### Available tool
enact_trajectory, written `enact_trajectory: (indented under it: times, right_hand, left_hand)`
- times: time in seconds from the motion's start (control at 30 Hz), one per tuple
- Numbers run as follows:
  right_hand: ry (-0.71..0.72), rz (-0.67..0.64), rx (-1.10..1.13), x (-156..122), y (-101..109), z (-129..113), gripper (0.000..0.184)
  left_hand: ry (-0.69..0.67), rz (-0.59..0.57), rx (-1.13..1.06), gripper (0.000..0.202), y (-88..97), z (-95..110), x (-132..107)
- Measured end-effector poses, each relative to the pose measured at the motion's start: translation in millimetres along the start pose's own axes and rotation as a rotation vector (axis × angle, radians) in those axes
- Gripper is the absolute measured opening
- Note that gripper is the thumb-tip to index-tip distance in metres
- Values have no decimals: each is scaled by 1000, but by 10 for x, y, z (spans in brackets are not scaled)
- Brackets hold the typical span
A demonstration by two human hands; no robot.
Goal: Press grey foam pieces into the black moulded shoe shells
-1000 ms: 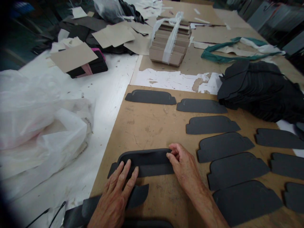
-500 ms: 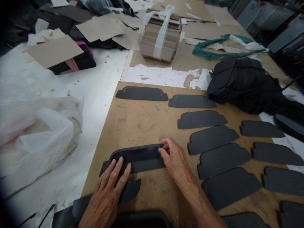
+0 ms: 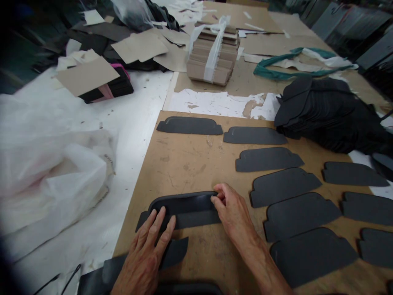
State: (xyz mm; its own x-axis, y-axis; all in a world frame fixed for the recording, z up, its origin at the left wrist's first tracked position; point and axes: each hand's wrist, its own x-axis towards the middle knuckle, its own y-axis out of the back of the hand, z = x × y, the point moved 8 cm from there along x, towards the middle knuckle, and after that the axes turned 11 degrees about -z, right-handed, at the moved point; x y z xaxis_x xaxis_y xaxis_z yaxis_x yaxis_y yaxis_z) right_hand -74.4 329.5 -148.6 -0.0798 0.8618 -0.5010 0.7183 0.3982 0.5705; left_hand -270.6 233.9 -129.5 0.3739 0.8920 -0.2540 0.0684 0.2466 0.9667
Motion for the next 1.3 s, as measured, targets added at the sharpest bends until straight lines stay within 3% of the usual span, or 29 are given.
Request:
enact_trajectory:
  times: [0.27,0.43,0.7,0.9,1.1,1.3]
  right_hand:
    - [5,-1,-56,3,-11,-37,25]
    - [92,123,-247,-5,68,-162,20]
    - [-4,158,-318,7,173,-1,27]
    - [27,220,-467,-130,129,-26,25]
    - [139,348,-698,-210,125,-49,43]
    - [151,407,-745,-203,133,-8,55]
  left_hand:
    - [6,18,-18,78,35,3,-4]
    - [-14,75,-28,77,41,-3,-3]
    - [-9,54,-65,79,38,-46,-8]
    - [1,58,-57,72,99,-76,64]
    - [62,38,-22,68,78,-76,85]
    - [70,-15,-59,66,68,-90,95]
